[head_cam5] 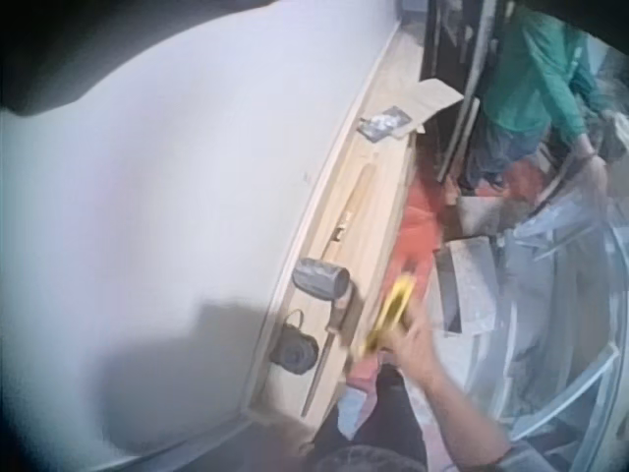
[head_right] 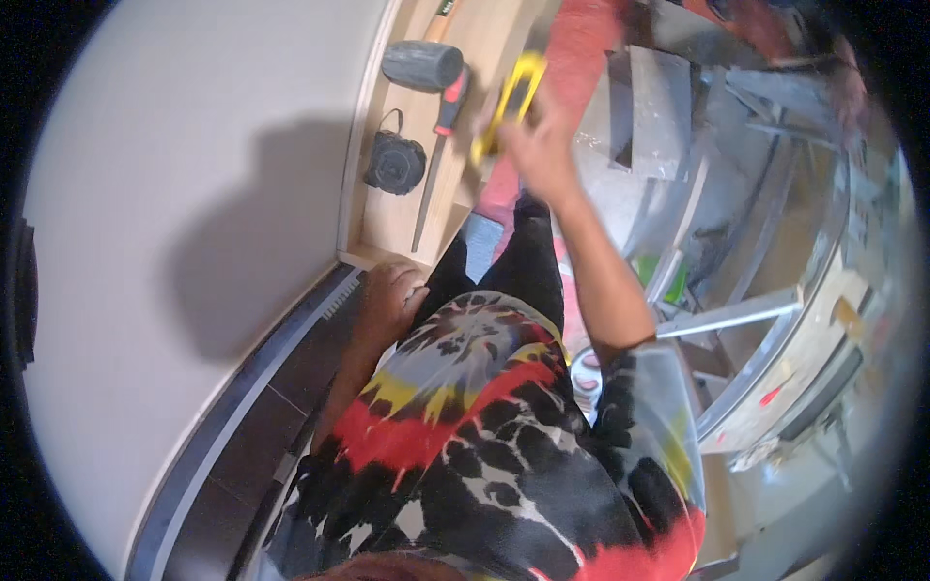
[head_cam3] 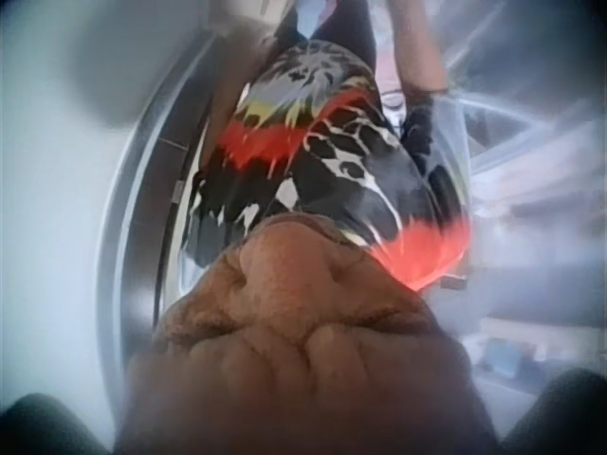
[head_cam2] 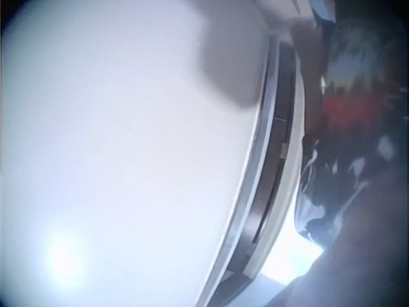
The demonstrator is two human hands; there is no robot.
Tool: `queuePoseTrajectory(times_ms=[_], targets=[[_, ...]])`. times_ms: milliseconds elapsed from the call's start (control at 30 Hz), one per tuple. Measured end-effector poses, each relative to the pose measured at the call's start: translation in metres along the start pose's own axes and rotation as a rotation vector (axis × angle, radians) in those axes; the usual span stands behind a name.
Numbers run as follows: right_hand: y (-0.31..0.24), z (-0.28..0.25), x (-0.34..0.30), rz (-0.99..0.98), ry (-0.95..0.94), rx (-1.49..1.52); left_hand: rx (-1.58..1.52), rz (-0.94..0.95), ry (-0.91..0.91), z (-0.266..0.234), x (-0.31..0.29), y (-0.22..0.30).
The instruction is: The person installs a wooden cabinet frame against a wall, using a rubber mallet to tap the pieces into place. They then use a utility knife to trim excess material and a scraper to smooth the edges of the installed wood.
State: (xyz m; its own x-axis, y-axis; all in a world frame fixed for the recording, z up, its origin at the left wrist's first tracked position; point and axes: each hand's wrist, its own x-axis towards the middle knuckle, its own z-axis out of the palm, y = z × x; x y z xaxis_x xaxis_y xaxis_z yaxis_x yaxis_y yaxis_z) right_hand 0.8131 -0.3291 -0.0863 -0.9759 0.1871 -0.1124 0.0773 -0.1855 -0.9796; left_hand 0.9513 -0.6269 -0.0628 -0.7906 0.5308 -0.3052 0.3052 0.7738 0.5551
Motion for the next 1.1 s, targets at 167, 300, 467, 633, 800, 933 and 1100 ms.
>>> queuePoseTrajectory(times_ms=[167,300,467,633,800,933,1100], targets=[[0.056,0.049,-0.184,0.538,0.024,0.051,0.025,0.193,-0.022,-0.01,0.008,-0.015],[0.061,0.111,-0.252,0.545,0.275,0.083,0.02,0.35,-0.035,-0.006,0.007,-0.03],[0.066,0.138,-0.268,0.475,0.404,0.008,0.074,0.443,-0.004,0.013,0.014,-0.053],[0.066,0.147,-0.267,0.448,0.461,-0.128,0.131,0.458,-0.074,0.014,0.023,-0.061],[0.075,0.149,-0.266,0.442,0.44,-0.13,0.083,0.385,-0.071,0.018,0.021,-0.071],[0.074,0.147,-0.269,0.496,0.467,-0.047,0.021,0.393,-0.073,0.013,0.021,-0.062],[0.056,0.134,-0.275,0.642,0.441,0.022,-0.085,0.306,-0.028,0.025,0.02,-0.061]])
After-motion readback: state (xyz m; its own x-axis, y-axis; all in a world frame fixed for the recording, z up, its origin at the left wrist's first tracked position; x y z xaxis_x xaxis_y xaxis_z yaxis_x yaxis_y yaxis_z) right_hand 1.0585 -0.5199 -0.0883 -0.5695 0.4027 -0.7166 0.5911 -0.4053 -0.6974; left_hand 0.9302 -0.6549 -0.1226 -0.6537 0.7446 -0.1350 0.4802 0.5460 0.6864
